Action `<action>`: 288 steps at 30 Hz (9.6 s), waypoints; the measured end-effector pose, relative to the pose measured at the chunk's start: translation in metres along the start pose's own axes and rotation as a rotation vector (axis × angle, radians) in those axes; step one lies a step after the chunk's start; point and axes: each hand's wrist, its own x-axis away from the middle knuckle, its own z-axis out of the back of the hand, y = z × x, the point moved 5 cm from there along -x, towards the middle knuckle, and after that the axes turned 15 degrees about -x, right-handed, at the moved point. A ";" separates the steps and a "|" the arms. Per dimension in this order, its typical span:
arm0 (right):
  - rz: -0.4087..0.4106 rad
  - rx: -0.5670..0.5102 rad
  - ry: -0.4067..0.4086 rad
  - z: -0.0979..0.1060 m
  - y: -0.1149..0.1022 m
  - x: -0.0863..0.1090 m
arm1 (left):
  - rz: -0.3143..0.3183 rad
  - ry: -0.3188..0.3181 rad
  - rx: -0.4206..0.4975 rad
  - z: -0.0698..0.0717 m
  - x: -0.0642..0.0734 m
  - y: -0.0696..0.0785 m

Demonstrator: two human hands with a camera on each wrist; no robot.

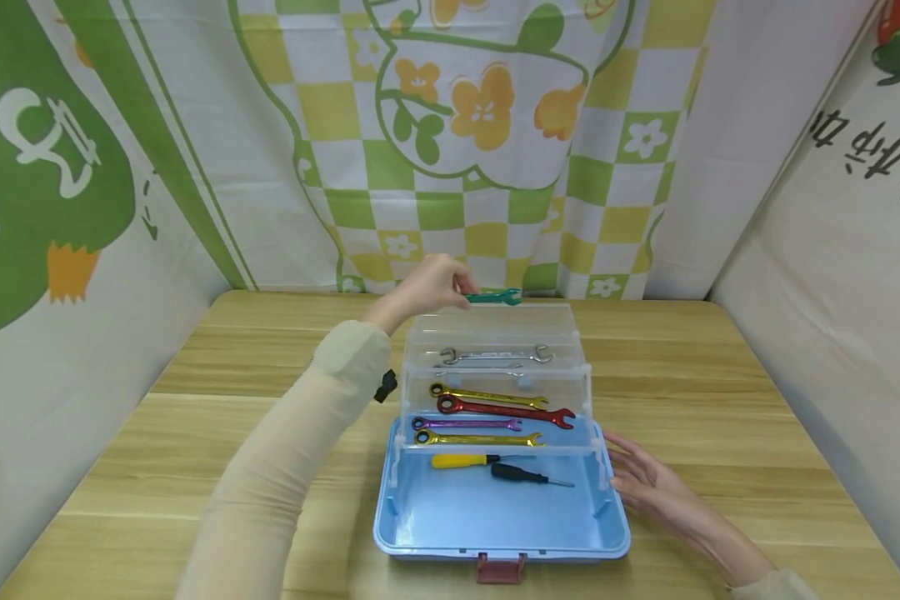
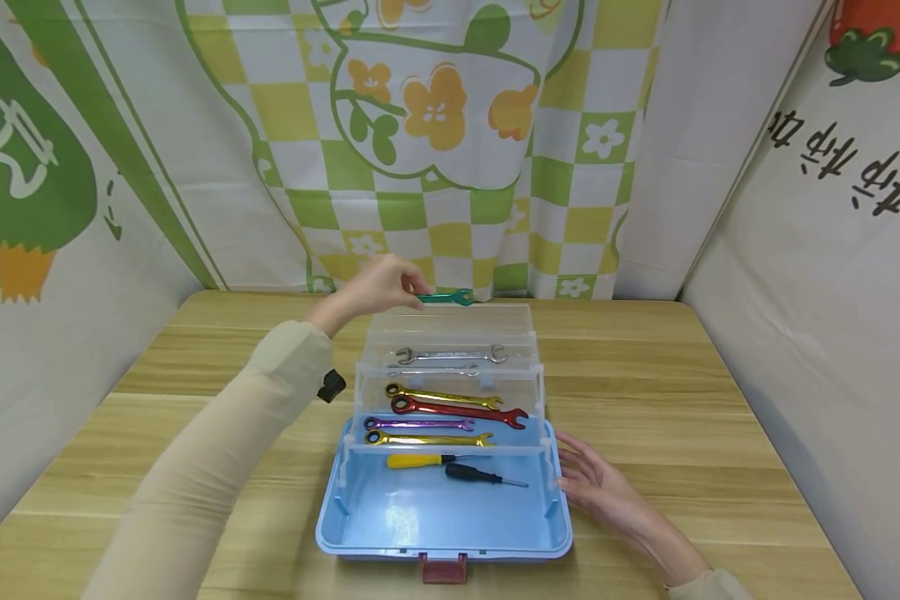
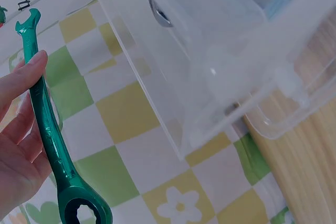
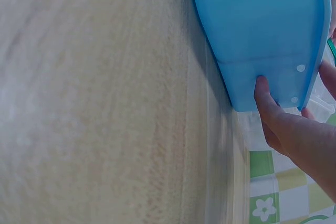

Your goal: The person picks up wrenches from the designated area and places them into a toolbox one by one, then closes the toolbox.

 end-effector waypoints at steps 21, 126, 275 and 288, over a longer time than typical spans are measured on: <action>-0.005 0.007 0.005 0.000 -0.001 -0.001 | -0.028 -0.158 0.016 -0.029 -0.028 0.019; 0.045 0.366 -0.020 0.001 -0.031 -0.003 | 0.023 -0.091 0.088 -0.018 0.029 0.013; 0.446 -0.161 0.029 0.007 -0.087 -0.045 | 0.384 0.506 0.996 -0.072 0.165 -0.039; 0.589 -0.172 -0.053 -0.020 -0.094 -0.018 | 0.264 0.544 1.054 -0.056 0.181 -0.010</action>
